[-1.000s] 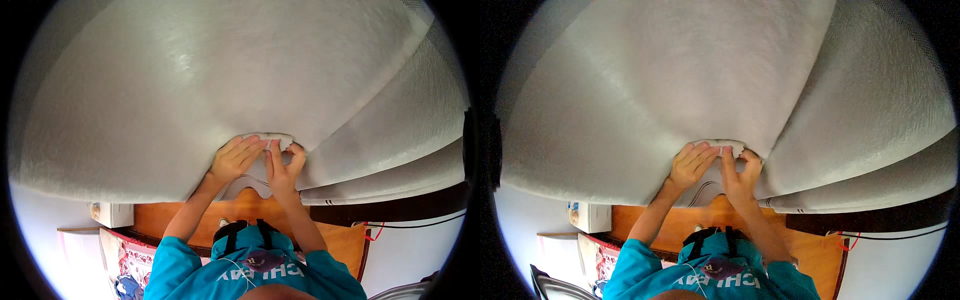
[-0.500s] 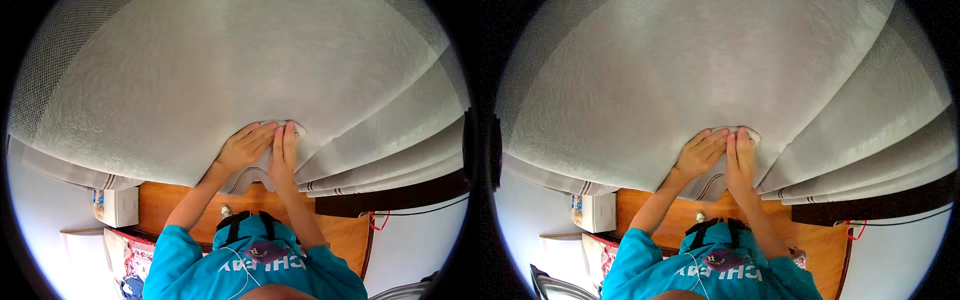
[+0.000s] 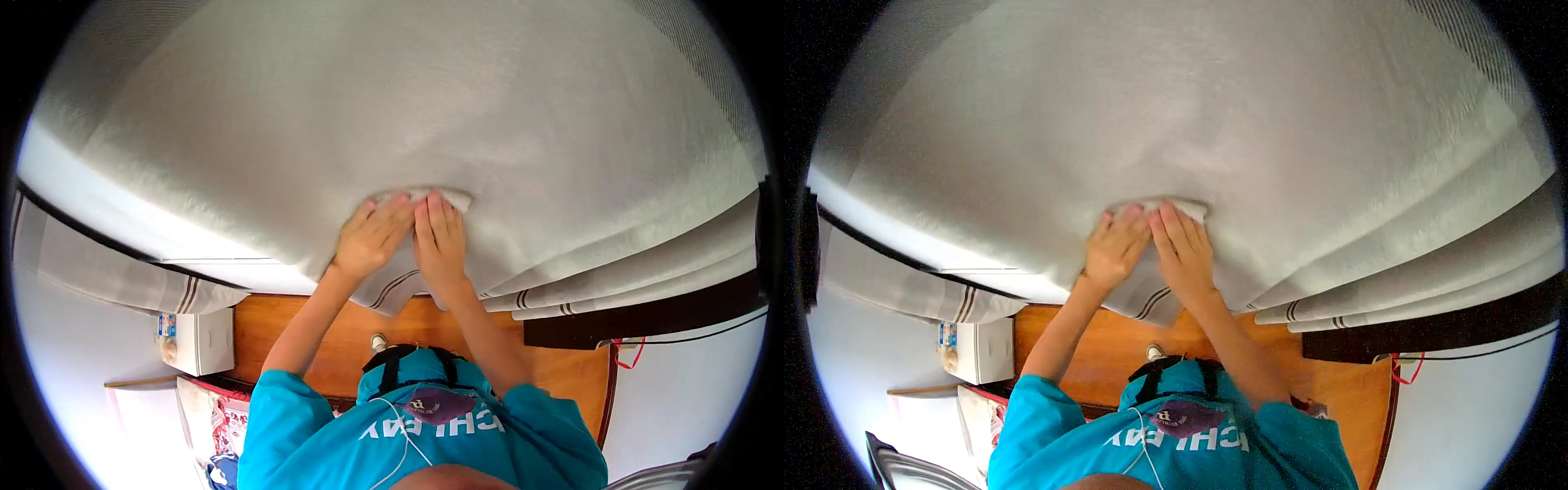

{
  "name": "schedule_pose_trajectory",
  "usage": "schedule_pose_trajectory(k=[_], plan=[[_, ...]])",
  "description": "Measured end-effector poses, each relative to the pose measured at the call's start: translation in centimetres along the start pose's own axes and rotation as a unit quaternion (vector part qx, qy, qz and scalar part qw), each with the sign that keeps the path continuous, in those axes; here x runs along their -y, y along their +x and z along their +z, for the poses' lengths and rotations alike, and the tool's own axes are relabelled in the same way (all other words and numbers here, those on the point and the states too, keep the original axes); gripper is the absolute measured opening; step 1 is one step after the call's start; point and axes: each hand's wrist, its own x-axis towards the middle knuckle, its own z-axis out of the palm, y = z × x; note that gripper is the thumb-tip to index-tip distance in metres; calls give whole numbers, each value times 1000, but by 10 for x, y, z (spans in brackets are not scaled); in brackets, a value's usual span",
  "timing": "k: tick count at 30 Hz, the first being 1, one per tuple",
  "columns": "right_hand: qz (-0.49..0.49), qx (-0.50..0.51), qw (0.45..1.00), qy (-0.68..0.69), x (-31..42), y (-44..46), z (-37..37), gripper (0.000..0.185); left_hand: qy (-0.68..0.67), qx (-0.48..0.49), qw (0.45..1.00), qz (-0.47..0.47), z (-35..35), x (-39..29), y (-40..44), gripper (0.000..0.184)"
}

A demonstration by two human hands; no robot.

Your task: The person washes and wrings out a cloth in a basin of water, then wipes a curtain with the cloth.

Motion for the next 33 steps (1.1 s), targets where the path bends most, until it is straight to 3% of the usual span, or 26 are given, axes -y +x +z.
schedule_pose_trajectory(k=[5, 10, 12, 14, 17, 19, 22, 24, 26, 27, 29, 33], plan=[[2, 8, 1000, -12, 16, 5, 0, 50, 18, 34, 999, 20, -28, 0, 9, 28], [23, -23, 999, -19, 37, 75, -8, 52, 46, -67, 995, -50, -49, 25, 49, 35], [7, -31, 999, -16, 28, 46, 5, 51, 33, -40, 998, -40, -41, 26, 24, 35], [-3, 30, 1000, -7, 26, 8, 10, 47, 19, -15, 999, -30, -27, 19, -5, 35], [24, 48, 999, -4, 40, 11, 14, 43, 38, 4, 998, -49, -23, 12, -20, 35], [28, 49, 998, -21, 52, 38, 9, 42, 39, -34, 987, -153, -42, 5, 7, 33], [20, 39, 998, -40, 66, 84, 1, 40, 104, -85, 975, -175, -47, 21, 27, 35], [13, 27, 999, -45, 67, 83, 6, 39, 136, -99, 969, -182, -40, 24, 22, 33], [22, 50, 998, -24, 62, 55, 16, 36, 36, -128, 979, -156, -12, 23, -11, 33], [15, 47, 998, -25, 60, 34, 21, 36, -12, -80, 987, -140, -9, 24, -29, 31], [21, 83, 996, -27, 57, 0, 31, 34, 19, -95, 988, -123, -1, 19, -49, 30], [42, 63, 996, -49, 86, 57, 25, 35, 107, -98, 979, -140, -34, 40, -15, 26]])
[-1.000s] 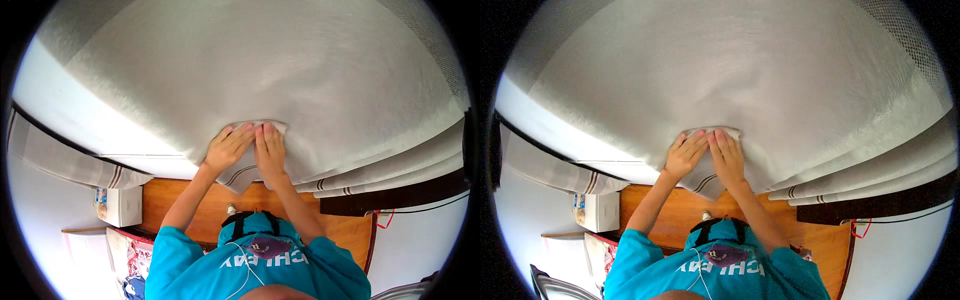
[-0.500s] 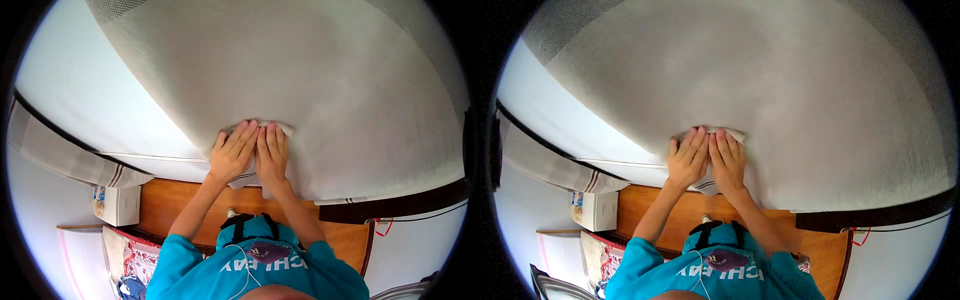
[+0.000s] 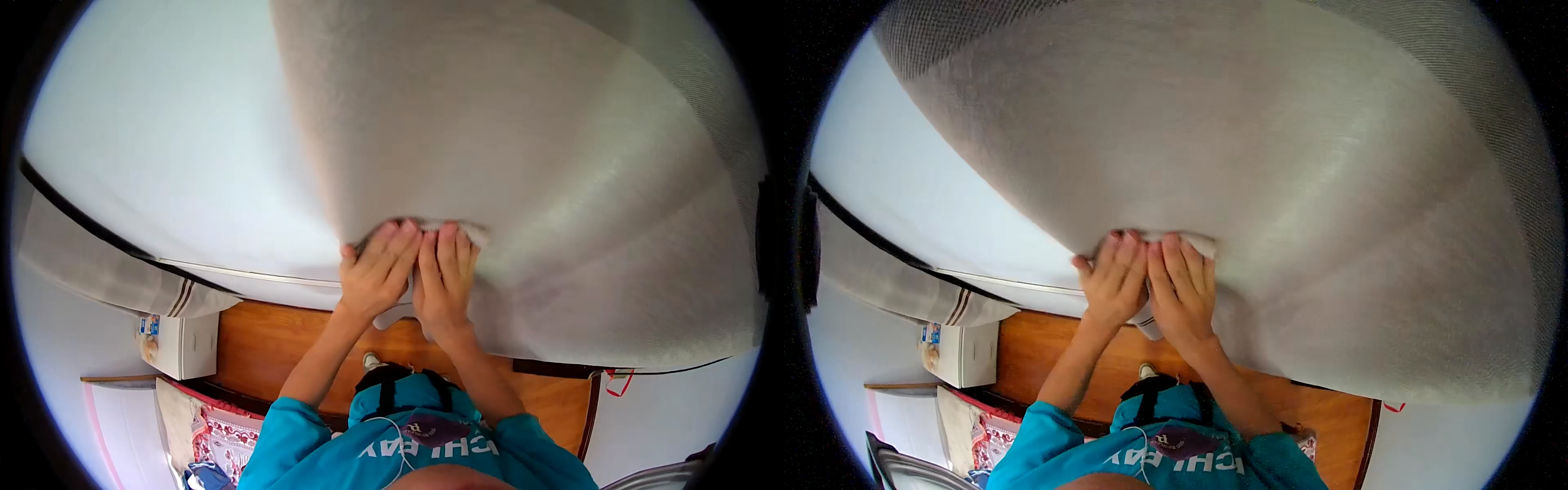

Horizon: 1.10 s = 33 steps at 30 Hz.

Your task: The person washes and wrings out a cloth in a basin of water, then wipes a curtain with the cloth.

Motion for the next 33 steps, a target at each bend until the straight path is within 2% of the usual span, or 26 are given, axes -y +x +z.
schedule_pose_trajectory(k=[2, 7, 9, 12, 14, 16, 18, 21, 23, 25, 26, 27, 29, 31, 32, 33], plan=[[-8, -11, 1000, 5, 16, 32, -7, 35, 17, -14, 998, -52, -11, 7, 22, 26], [-34, -54, 998, 7, 9, 0, 21, 32, -42, -86, 995, -34, 22, 12, -29, 25], [-33, -31, 999, -1, 6, -38, 37, 32, -60, -24, 998, 4, 25, 13, -62, 26], [-12, 5, 1000, -8, 13, -42, 38, 32, -68, 3, 998, -8, 22, 14, -80, 27], [13, 29, 999, -8, 23, -22, 24, 32, -54, 10, 998, -14, 3, 16, -52, 27], [-6, -12, 1000, -8, 24, 15, 10, 34, -41, 12, 999, -18, -1, 20, -18, 28], [-6, -29, 1000, 5, 21, 16, 16, 35, -56, -40, 997, -29, 0, 24, -2, 29], [-4, -62, 998, 3, 16, -26, 34, 37, -73, -28, 997, 6, 19, 21, -53, 29], [-2, 21, 1000, 7, 2, -84, 51, 36, -79, 1, 996, 33, 27, 19, -107, 30], [8, 54, 998, -8, -6, -127, 61, 34, -98, 120, 987, 39, 28, 8, -157, 33], [6, 83, 997, 4, -12, -142, 65, 36, -108, 147, 982, 47, 26, 7, -165, 36], [0, 110, 994, 18, -14, -143, 65, 37, -107, 148, 982, 48, 22, 6, -163, 36], [3, 113, 993, 22, -15, -144, 61, 34, -88, 208, 973, 50, 15, 0, -157, 38], [7, 154, 988, -12, -12, -132, 50, 42, -78, 210, 974, 28, 15, -8, -152, 37], [7, 152, 988, -12, -13, -122, 48, 42, -70, 212, 975, 7, 17, -12, -148, 36], [19, 109, 994, 0, -13, -108, 47, 42, -69, 213, 975, 7, 17, -17, -130, 36]])
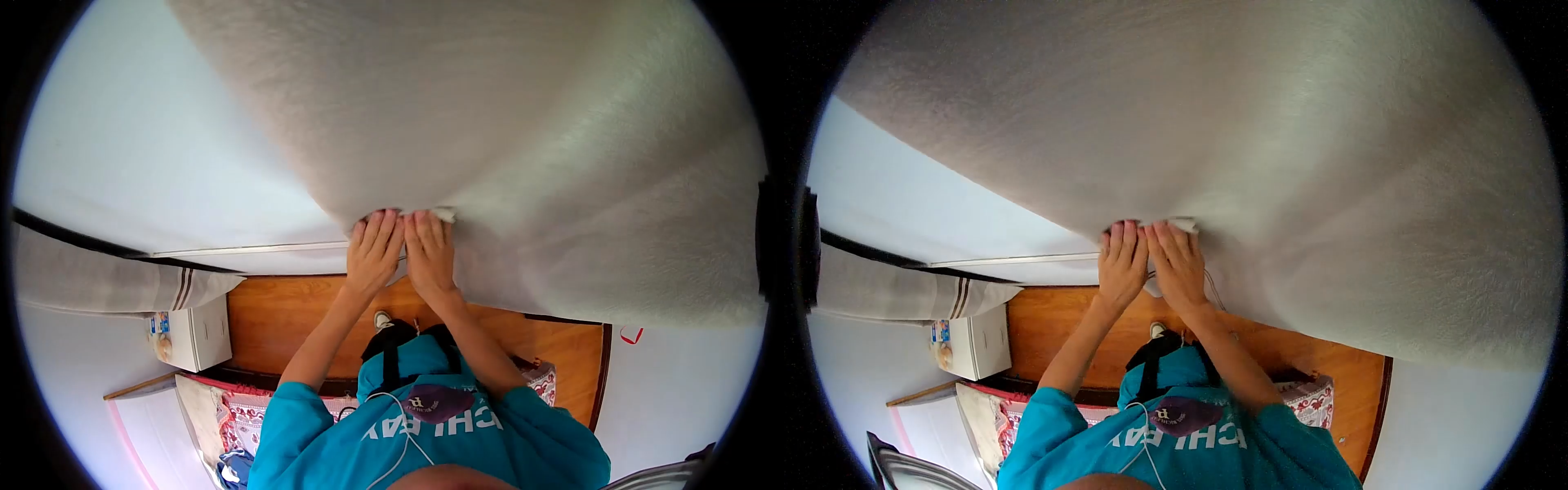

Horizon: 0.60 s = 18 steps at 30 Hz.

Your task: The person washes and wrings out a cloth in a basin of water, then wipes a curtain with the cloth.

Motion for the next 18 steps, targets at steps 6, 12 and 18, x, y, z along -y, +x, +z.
schedule_pose_trajectory(k=[6, 12, 18], plan=[[27, -119, 992, -41, -32, 53, -62, 41, 54, -144, 987, 50, -39, -34, 112, 34], [38, -17, 999, -20, -85, -51, -28, 40, -3, -57, 982, 179, 34, -46, 44, 38], [73, 25, 997, 7, -80, -22, -68, 55, -27, 6, 993, 119, 5, -70, 76, 45]])
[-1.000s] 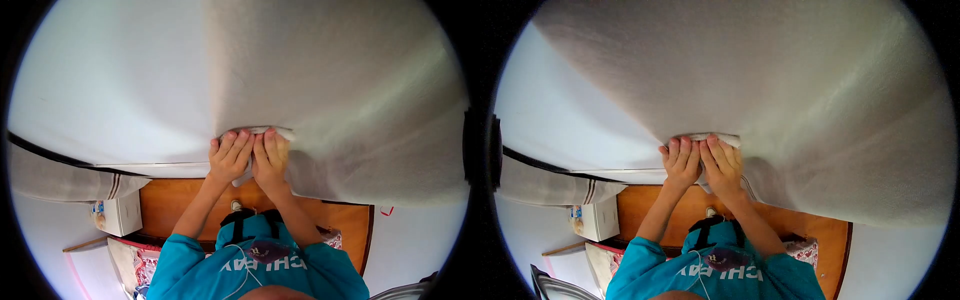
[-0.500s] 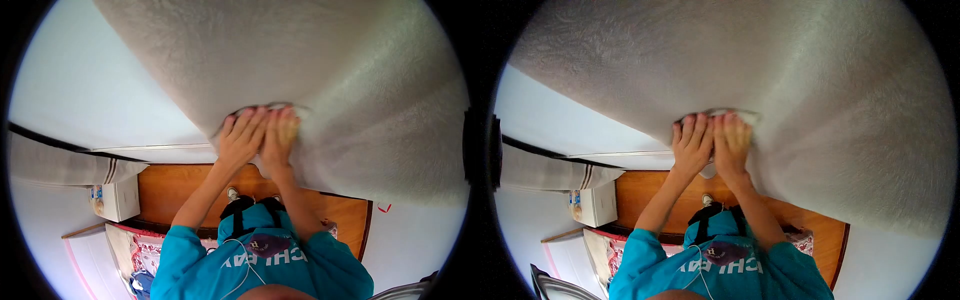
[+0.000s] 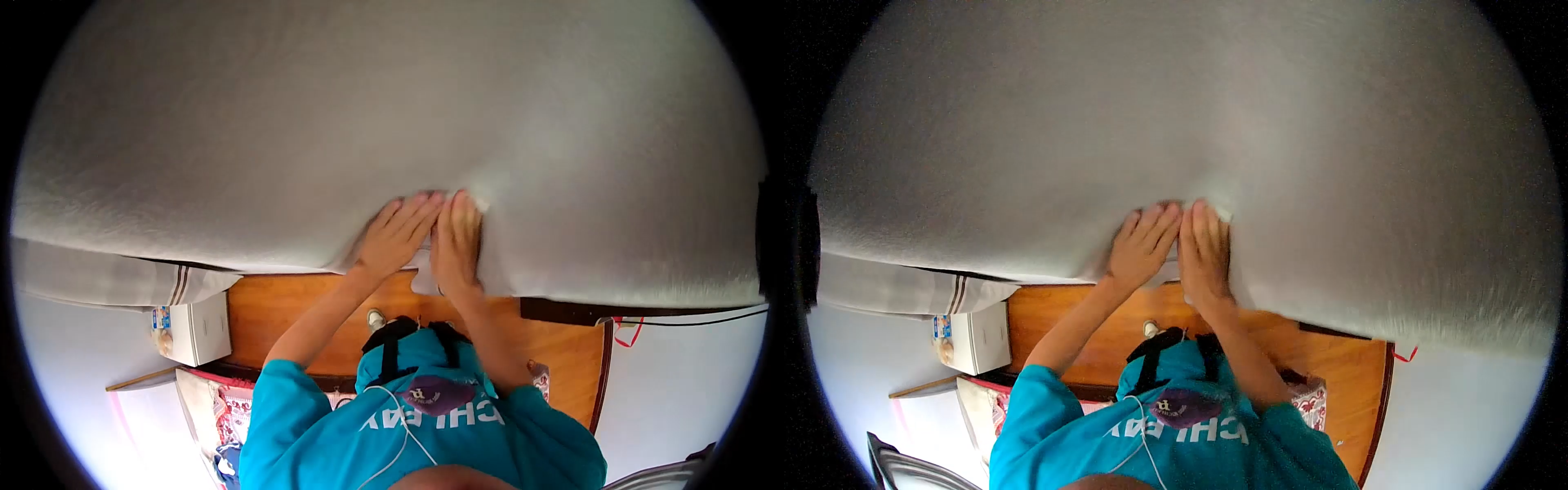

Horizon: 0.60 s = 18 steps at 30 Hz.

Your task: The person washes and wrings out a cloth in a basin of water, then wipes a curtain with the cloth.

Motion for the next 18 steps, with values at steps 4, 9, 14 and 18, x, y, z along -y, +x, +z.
schedule_pose_trajectory(k=[4, 9, 14, 18], plan=[[30, -108, 993, -28, 1, 70, -76, 54, 23, -116, 993, -26, -39, -22, 105, 46], [5, -153, 988, 1, -55, 25, -41, 54, 74, -125, 989, 41, 7, -34, 88, 51], [-2, -160, 987, 18, -82, -32, -12, 45, 10, 24, 997, 72, 32, -57, 41, 47], [2, -123, 991, 47, -81, -40, -29, 41, -162, 110, 980, -39, 9, -91, 26, 56]])
